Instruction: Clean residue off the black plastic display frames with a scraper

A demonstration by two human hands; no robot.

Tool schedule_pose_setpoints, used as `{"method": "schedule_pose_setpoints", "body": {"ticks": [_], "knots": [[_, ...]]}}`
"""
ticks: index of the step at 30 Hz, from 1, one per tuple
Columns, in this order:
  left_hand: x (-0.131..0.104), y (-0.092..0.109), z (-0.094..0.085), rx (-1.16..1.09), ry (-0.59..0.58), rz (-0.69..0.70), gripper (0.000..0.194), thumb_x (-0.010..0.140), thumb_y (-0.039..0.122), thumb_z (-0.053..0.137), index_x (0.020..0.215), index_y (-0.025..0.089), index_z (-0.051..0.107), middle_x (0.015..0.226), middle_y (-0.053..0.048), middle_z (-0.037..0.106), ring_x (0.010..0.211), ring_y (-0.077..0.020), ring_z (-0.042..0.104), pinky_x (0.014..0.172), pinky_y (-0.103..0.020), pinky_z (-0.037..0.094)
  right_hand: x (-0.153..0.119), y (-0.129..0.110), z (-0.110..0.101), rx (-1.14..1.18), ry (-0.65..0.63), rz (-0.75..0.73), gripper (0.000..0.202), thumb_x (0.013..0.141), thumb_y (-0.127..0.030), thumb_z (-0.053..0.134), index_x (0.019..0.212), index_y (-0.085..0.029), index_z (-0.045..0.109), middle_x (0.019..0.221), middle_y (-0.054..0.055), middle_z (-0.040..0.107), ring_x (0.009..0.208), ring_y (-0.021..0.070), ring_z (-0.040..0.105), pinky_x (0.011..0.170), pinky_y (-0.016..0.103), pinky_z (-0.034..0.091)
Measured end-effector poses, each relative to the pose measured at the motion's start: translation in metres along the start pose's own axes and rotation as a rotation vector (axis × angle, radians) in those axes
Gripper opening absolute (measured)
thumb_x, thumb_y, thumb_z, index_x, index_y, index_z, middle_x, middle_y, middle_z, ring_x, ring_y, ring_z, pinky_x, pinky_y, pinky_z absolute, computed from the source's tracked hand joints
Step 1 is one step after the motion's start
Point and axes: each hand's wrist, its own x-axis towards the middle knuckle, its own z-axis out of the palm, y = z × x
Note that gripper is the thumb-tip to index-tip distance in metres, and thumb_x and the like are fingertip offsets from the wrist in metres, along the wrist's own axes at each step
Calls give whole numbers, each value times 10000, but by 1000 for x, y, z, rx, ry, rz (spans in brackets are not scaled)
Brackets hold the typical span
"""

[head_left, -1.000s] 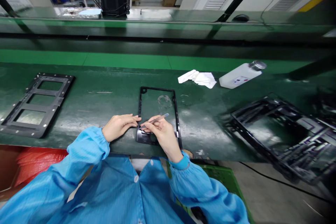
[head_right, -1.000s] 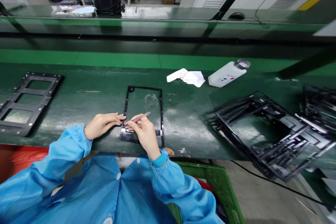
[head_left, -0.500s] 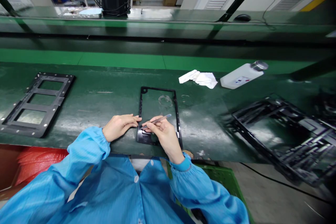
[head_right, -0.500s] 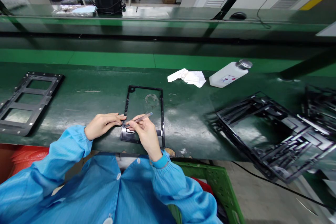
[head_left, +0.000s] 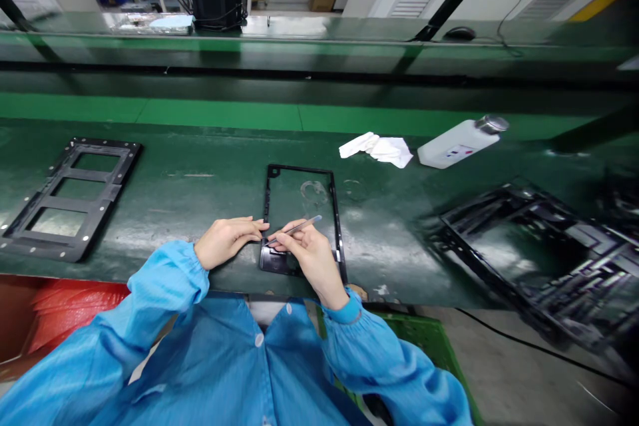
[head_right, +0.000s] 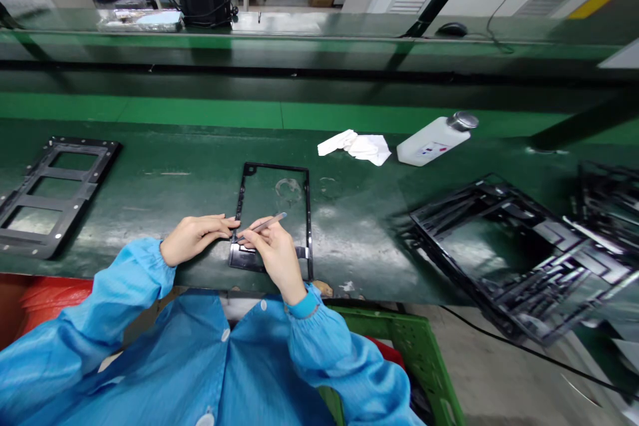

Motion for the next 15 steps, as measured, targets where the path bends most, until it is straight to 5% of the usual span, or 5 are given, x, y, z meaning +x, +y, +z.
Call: {"method": "schedule_pose_setpoints", "body": {"ticks": [15], "knots": [[-1,-2,0,-3,5,4,240,974,310,458,980,208,675,1207,-8,674,1168,-168,607,1104,-348,432,-3,-3,0,-15,-20,-5,306,759,-403,745,853,-206,530,788,38,733,663,176,702,681,305,566]]}}
